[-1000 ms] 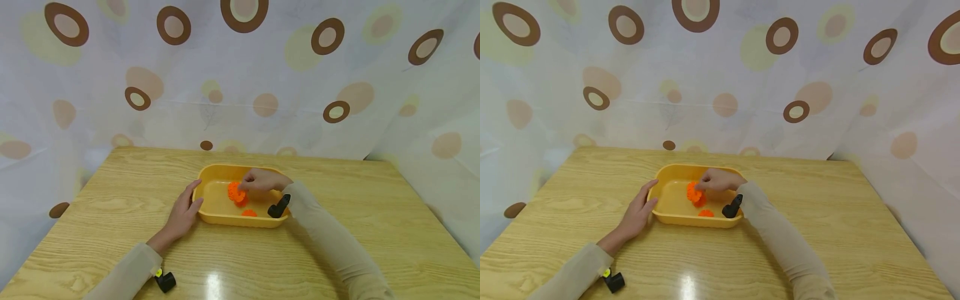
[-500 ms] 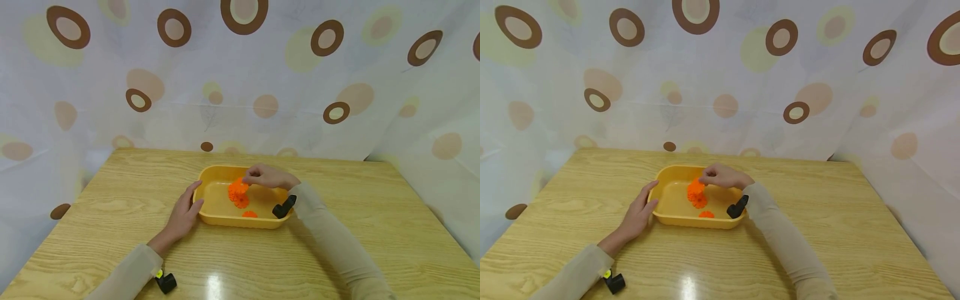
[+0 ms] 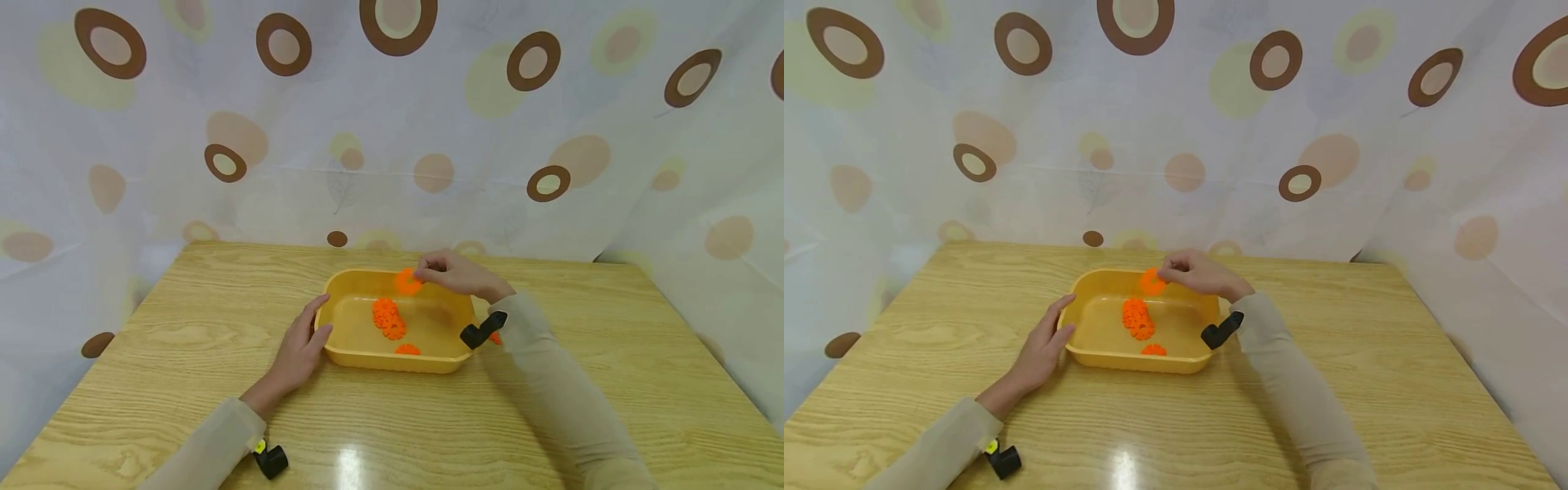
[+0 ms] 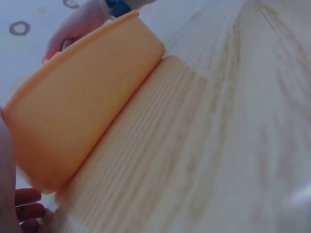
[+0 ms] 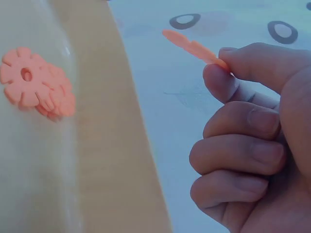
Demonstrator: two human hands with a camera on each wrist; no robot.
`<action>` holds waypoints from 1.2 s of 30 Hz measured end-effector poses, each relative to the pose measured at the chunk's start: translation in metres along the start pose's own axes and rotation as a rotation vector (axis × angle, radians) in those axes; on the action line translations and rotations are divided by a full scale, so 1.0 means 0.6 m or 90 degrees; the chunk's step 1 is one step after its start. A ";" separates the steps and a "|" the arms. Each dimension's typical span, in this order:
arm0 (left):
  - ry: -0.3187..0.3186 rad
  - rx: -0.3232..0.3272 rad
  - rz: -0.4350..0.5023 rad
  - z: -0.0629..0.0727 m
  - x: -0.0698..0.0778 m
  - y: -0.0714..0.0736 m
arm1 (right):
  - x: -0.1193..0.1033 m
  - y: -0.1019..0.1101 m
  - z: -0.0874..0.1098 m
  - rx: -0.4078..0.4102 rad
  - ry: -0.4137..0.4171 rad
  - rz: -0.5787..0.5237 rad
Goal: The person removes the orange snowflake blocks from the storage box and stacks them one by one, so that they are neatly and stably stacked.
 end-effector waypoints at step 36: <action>0.007 -0.010 0.021 0.000 0.002 0.000 | 0.122 0.066 0.167 0.195 -0.083 -0.161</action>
Point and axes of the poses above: each hand's wrist, its own z-axis away from the middle knuckle, its own y-axis out of the back of the hand, x = y × z, the point moved 4 cm from there along -z, towards the middle knuckle, and after that the axes turned 8 degrees about x, right-handed, at the moved point
